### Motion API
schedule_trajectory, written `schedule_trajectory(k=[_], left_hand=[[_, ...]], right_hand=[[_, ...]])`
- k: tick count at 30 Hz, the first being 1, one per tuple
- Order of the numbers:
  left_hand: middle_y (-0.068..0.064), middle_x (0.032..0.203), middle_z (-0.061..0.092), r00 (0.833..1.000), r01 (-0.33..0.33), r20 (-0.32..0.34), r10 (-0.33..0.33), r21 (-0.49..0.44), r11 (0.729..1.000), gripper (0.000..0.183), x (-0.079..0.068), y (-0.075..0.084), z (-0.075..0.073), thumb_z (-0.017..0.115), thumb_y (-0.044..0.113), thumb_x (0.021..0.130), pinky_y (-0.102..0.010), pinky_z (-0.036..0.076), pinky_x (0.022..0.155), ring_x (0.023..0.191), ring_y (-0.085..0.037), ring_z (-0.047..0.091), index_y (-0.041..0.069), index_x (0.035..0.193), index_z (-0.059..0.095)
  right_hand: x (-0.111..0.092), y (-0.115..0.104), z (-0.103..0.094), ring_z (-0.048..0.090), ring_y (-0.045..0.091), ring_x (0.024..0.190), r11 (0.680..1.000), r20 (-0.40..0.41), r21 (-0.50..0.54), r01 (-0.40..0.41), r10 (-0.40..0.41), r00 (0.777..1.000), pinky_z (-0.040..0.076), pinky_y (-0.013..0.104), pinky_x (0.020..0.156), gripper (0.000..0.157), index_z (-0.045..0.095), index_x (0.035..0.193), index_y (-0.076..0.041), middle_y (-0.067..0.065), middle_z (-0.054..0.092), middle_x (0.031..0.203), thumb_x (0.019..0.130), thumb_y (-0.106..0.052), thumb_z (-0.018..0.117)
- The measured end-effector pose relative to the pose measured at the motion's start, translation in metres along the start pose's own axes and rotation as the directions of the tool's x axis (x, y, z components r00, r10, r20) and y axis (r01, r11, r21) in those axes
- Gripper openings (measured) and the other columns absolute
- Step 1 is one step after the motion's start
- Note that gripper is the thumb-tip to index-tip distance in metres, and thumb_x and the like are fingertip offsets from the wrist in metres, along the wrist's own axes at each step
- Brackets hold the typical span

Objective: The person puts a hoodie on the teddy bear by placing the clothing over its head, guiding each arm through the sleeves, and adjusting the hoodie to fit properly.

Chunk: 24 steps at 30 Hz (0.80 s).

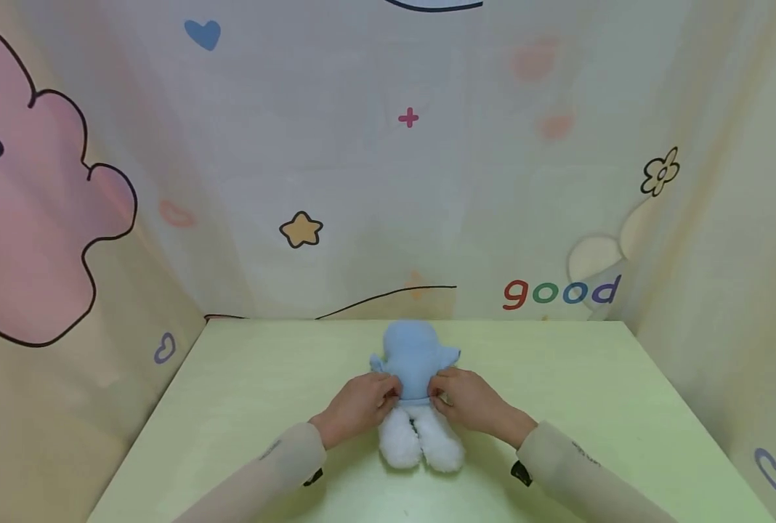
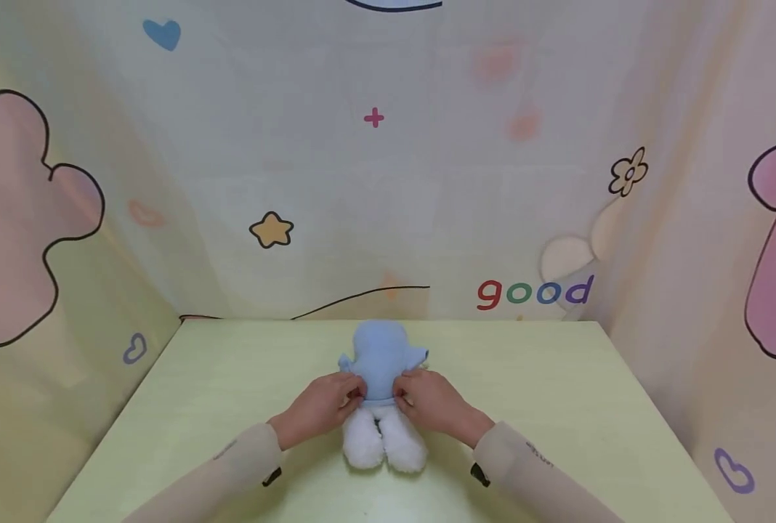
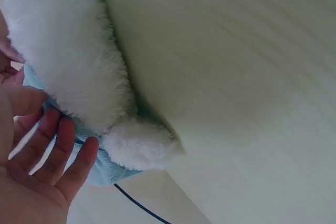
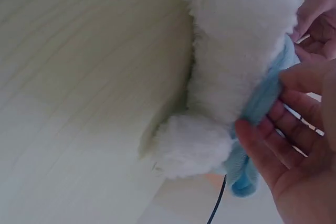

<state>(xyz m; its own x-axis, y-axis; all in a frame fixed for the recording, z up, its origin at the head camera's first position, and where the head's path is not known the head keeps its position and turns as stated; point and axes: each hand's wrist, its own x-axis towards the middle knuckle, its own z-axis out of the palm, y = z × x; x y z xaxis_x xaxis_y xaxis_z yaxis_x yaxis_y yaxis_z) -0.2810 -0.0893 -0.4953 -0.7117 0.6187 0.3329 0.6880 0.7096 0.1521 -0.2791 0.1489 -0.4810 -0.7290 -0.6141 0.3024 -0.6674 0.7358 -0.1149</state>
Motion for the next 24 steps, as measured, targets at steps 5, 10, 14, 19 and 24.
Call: schedule_trajectory(k=[5, 10, 14, 19, 24], left_hand=[[0.004, 0.094, 0.059, 0.983, 0.185, 0.007, -0.186, -0.118, 0.976, 0.018, -0.003, -0.002, 0.0, 0.066, 0.031, 0.086, -0.021, 0.046, 0.068, 0.083, -0.008, 0.058, 0.017, 0.094, 0.057], [0.001, 0.109, 0.055, 0.984, 0.156, -0.067, -0.163, -0.105, 0.982, 0.033, -0.003, -0.004, 0.004, 0.07, 0.026, 0.083, -0.022, 0.048, 0.069, 0.096, -0.013, 0.056, 0.015, 0.111, 0.054], [0.002, 0.114, 0.054, 0.991, 0.111, -0.055, -0.118, -0.112, 0.987, 0.035, -0.001, -0.007, 0.006, 0.068, 0.017, 0.083, -0.027, 0.05, 0.084, 0.107, -0.015, 0.055, 0.014, 0.115, 0.053], [0.003, 0.123, 0.055, 0.99, 0.137, 0.0, -0.138, -0.081, 0.987, 0.04, 0.001, -0.013, 0.007, 0.062, 0.002, 0.082, -0.031, 0.048, 0.093, 0.116, -0.016, 0.053, 0.014, 0.119, 0.056], [0.004, 0.12, 0.056, 0.989, 0.144, -0.016, -0.144, 0.052, 0.988, 0.035, 0.002, -0.013, 0.012, 0.067, 0.012, 0.082, -0.028, 0.051, 0.076, 0.104, -0.017, 0.052, 0.016, 0.116, 0.058]], right_hand=[[-0.002, 0.008, 0.004, 0.054, 0.011, 0.091, 0.996, -0.101, -0.01, -0.089, 0.087, 0.991, 0.049, 0.028, 0.076, 0.021, 0.059, 0.088, -0.018, -0.007, 0.054, 0.094, 0.076, -0.024, 0.076], [-0.002, 0.01, 0.006, 0.057, 0.013, 0.092, 0.992, -0.138, 0.043, -0.121, 0.126, 0.982, 0.05, 0.03, 0.077, 0.03, 0.058, 0.095, -0.014, -0.003, 0.056, 0.098, 0.074, -0.021, 0.078], [0.001, 0.012, 0.005, 0.058, 0.014, 0.093, 0.98, -0.087, 0.087, -0.181, 0.189, 0.978, 0.05, 0.032, 0.08, 0.036, 0.057, 0.1, -0.012, -0.001, 0.056, 0.102, 0.074, -0.023, 0.078], [0.005, 0.016, 0.003, 0.058, 0.015, 0.088, 0.982, -0.065, 0.07, -0.177, 0.181, 0.981, 0.05, 0.033, 0.075, 0.029, 0.061, 0.094, -0.014, -0.004, 0.061, 0.097, 0.071, -0.014, 0.079], [0.007, 0.014, 0.003, 0.056, 0.014, 0.084, 0.984, -0.033, 0.011, -0.177, 0.178, 0.984, 0.047, 0.032, 0.06, 0.027, 0.064, 0.092, -0.021, -0.009, 0.063, 0.094, 0.069, -0.017, 0.079]])
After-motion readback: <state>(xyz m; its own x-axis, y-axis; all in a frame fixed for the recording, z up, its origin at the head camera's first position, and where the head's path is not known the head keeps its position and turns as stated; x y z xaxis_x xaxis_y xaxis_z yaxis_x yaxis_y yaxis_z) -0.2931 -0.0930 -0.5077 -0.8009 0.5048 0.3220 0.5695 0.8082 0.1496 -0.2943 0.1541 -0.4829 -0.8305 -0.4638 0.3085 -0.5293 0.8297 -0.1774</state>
